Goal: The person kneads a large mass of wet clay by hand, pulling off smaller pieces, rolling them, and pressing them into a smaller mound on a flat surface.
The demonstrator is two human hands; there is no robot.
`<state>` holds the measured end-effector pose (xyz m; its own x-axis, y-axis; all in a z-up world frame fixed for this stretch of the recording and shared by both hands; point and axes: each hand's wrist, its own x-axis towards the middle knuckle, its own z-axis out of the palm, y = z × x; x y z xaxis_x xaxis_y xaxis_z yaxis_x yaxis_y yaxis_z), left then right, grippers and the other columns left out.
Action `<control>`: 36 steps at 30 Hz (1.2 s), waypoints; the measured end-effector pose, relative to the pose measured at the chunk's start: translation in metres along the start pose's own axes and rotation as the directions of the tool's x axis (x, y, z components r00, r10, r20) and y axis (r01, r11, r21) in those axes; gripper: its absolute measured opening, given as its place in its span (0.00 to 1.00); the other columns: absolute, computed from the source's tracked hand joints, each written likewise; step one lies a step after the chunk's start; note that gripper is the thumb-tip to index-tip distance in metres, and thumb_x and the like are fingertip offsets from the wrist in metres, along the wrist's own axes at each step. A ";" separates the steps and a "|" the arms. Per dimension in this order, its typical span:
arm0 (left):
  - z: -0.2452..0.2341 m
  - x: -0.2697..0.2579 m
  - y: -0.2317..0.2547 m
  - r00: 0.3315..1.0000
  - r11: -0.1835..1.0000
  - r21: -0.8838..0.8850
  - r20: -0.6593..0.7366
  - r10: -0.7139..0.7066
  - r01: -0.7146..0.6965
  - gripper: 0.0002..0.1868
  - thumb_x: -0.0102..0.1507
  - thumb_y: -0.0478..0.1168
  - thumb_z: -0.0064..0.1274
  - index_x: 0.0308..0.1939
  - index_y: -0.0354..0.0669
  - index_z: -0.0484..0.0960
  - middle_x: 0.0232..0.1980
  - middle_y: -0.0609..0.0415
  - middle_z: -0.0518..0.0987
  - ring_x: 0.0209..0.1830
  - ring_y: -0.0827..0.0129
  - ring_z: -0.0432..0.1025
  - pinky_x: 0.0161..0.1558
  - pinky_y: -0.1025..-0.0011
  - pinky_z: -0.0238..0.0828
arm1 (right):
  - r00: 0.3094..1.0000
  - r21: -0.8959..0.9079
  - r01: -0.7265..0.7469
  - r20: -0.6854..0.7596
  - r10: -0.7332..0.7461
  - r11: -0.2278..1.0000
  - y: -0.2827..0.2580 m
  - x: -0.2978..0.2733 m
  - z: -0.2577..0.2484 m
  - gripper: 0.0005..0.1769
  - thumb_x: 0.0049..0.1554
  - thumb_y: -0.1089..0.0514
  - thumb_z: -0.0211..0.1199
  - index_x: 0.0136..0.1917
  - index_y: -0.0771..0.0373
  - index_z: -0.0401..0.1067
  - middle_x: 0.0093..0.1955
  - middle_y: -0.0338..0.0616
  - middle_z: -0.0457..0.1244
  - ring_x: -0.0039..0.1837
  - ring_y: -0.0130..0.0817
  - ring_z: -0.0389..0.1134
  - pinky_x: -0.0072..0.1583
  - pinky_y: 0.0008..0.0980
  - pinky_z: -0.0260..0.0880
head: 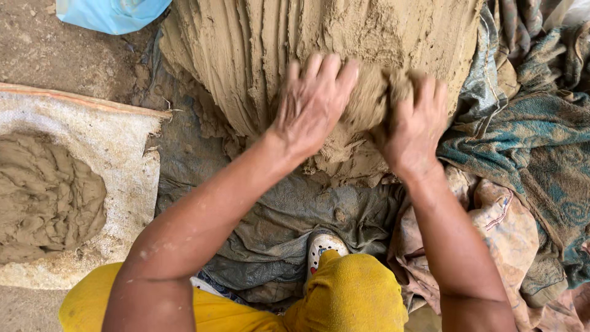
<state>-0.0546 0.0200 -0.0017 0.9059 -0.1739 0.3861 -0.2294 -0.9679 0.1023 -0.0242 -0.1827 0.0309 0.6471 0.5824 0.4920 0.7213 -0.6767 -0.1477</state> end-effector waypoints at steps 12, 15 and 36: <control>-0.008 0.001 0.010 0.981 0.977 -0.095 0.039 -0.190 0.193 0.41 0.53 0.34 0.64 0.68 0.41 0.64 0.56 0.41 0.74 0.52 0.55 0.72 0.47 0.59 0.77 | 0.985 -0.053 -0.168 -0.044 0.166 0.984 -0.009 -0.003 0.000 0.28 0.47 0.79 0.61 0.62 0.68 0.70 0.54 0.54 0.62 0.54 0.47 0.67 0.48 0.43 0.74; -0.031 -0.035 0.011 0.999 0.987 -0.153 0.001 -0.050 0.049 0.60 0.43 0.64 0.71 0.70 0.35 0.61 0.56 0.37 0.70 0.55 0.48 0.68 0.54 0.46 0.70 | 0.994 -0.135 0.007 -0.105 -0.022 0.991 -0.025 -0.030 -0.042 0.30 0.37 0.62 0.73 0.52 0.63 0.64 0.60 0.56 0.59 0.60 0.49 0.64 0.57 0.46 0.74; 0.074 0.041 -0.030 0.864 0.782 -0.380 0.116 -0.490 0.495 0.12 0.65 0.29 0.43 0.50 0.41 0.76 0.26 0.55 0.75 0.21 0.74 0.72 0.21 0.74 0.74 | 0.993 -0.309 -0.023 0.099 0.057 0.951 -0.067 -0.070 -0.007 0.41 0.67 0.29 0.51 0.76 0.62 0.69 0.79 0.59 0.51 0.76 0.66 0.48 0.73 0.65 0.48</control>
<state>0.0155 0.0285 -0.0568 0.9364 0.3032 0.1766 0.1338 -0.7738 0.6191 -0.1193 -0.1813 0.0122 0.7083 0.5850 0.3950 0.5946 -0.7961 0.1129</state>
